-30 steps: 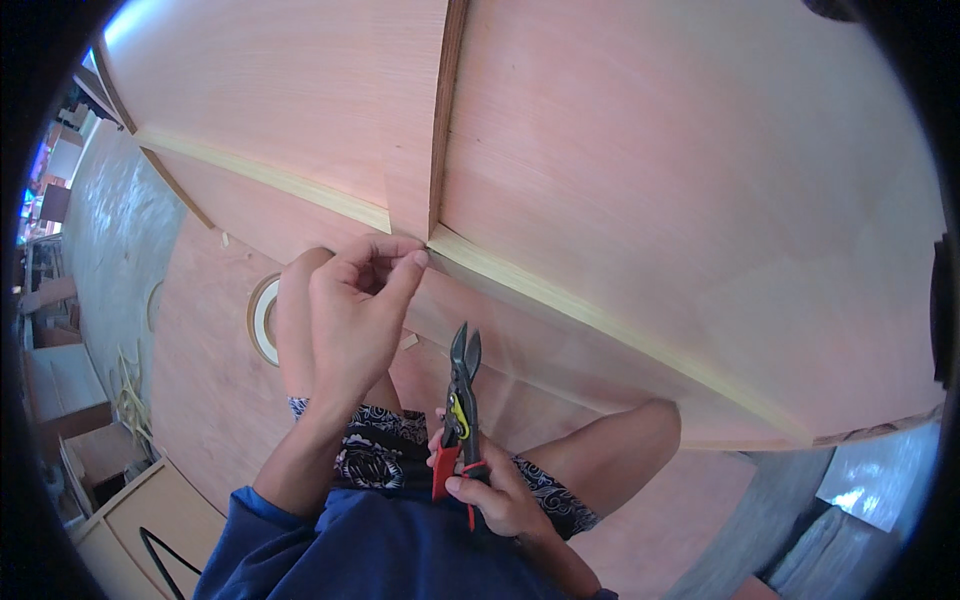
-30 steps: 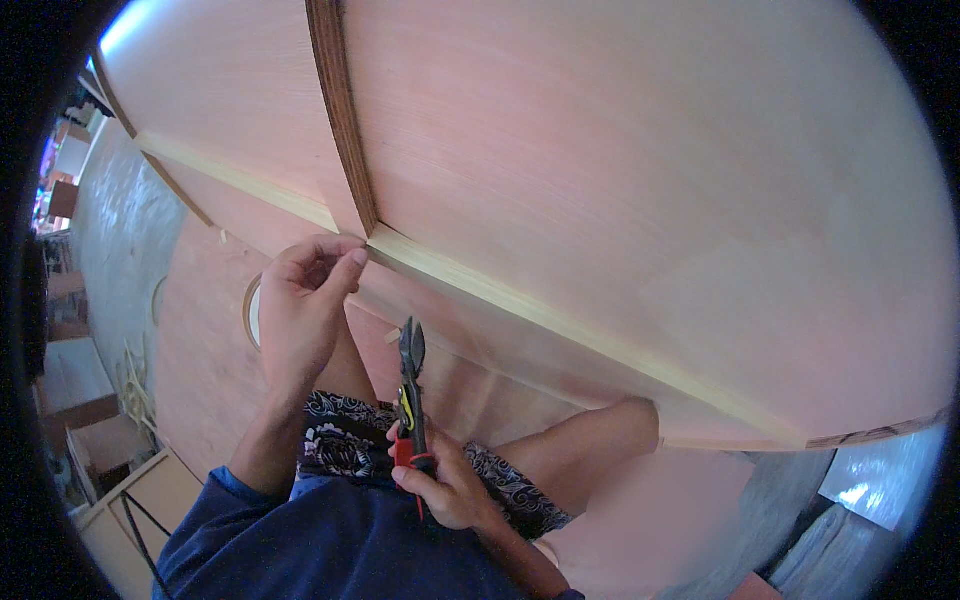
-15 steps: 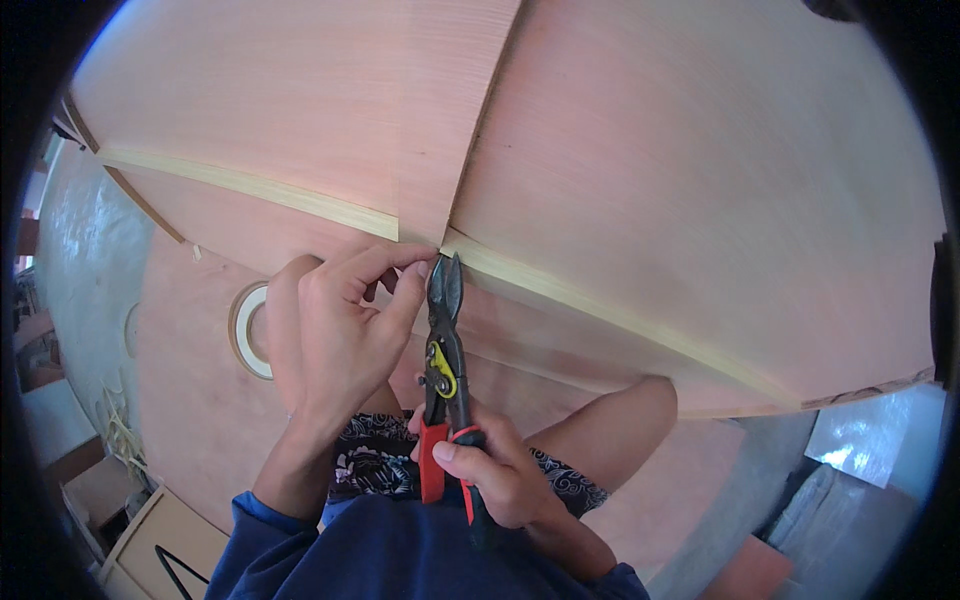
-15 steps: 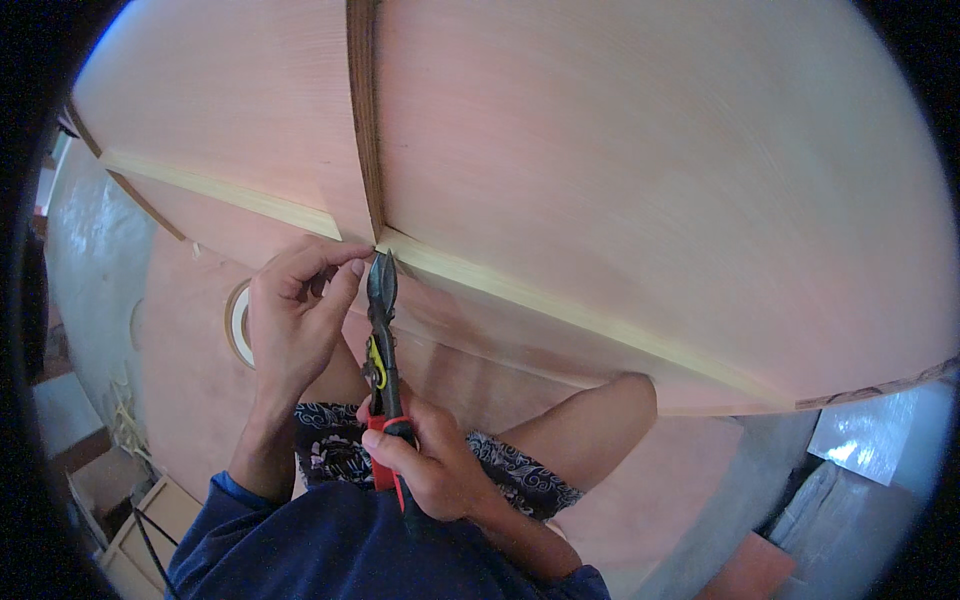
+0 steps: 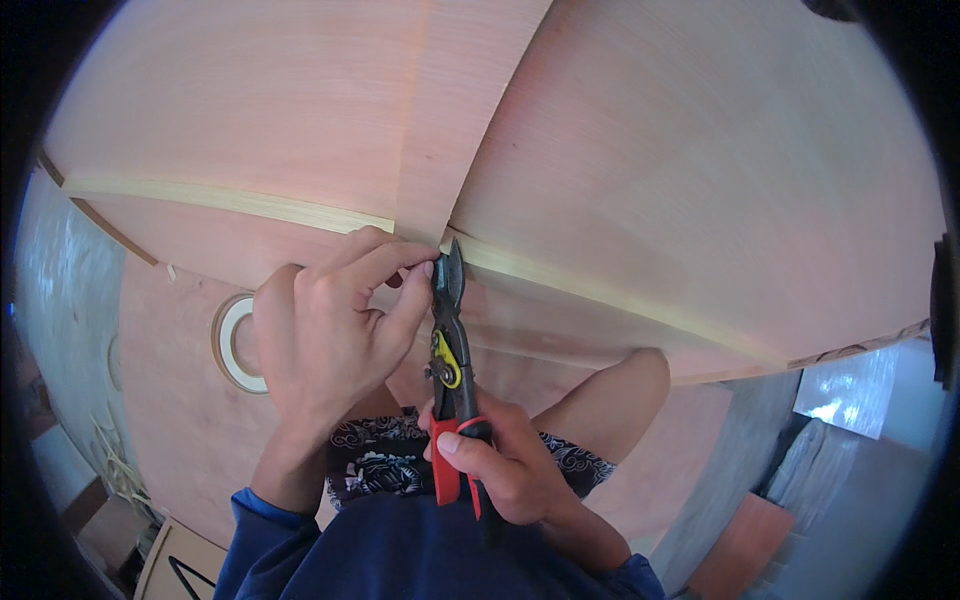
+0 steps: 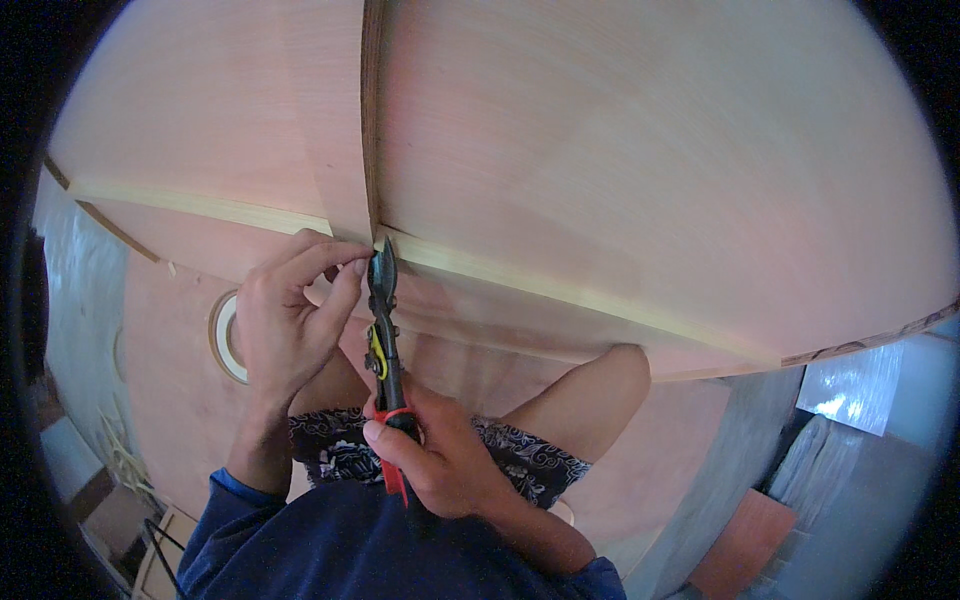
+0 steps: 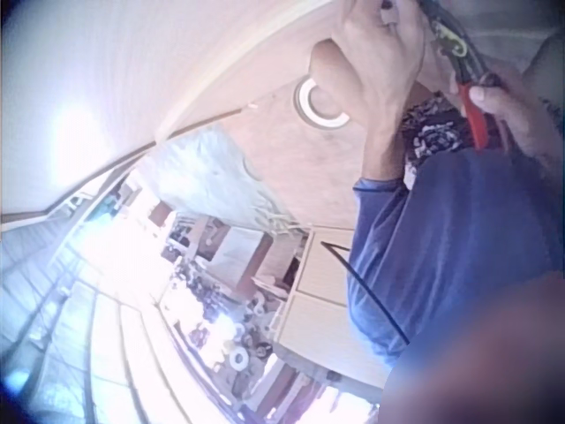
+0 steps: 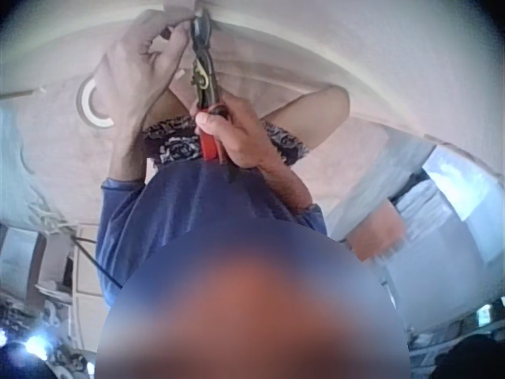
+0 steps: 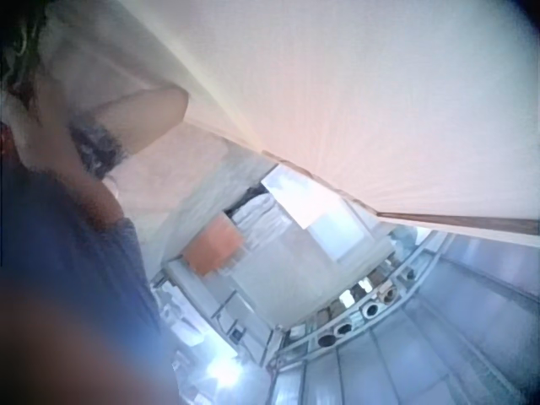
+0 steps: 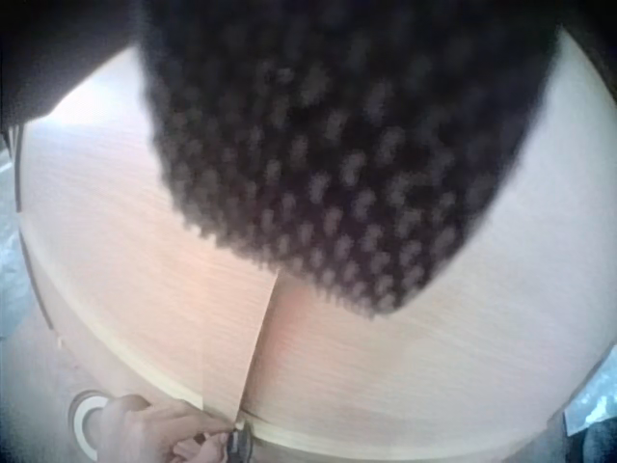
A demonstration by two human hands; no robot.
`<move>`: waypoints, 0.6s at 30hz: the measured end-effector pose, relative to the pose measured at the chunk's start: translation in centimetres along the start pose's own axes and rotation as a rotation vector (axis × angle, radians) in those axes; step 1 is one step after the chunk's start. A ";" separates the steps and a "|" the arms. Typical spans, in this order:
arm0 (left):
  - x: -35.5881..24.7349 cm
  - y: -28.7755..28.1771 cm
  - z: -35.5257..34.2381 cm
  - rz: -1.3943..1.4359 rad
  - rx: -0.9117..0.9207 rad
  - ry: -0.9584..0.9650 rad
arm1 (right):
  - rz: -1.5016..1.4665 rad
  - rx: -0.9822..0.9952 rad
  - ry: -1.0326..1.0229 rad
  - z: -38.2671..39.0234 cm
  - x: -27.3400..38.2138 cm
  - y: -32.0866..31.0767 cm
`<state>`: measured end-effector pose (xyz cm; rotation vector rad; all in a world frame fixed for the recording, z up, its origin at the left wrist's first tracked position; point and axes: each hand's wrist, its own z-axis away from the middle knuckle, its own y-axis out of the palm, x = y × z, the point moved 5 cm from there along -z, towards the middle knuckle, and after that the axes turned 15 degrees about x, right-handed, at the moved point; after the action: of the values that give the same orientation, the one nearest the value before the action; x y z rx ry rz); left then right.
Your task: The person kneels on the floor and applies a thin strip of edge banding to the edge of a wooden furniture panel. They use pliers to press and trim the banding along the edge, then smooth it with their fingers.
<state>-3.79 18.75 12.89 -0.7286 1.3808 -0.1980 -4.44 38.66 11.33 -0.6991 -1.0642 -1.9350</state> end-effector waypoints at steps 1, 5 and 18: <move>0.1 -0.1 -0.1 -0.023 0.022 0.008 | -0.009 -0.007 -0.009 0.0 0.0 0.0; 0.5 -0.3 -0.3 -0.054 0.016 0.011 | -0.057 -0.028 -0.117 -0.5 -0.2 0.4; 1.7 1.8 0.4 0.393 -0.025 -0.066 | -0.082 0.053 -0.182 -0.9 -1.6 0.9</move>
<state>-3.56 19.34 10.48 -0.4672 1.4358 0.1520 -2.90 38.17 10.02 -0.8260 -1.2684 -1.9324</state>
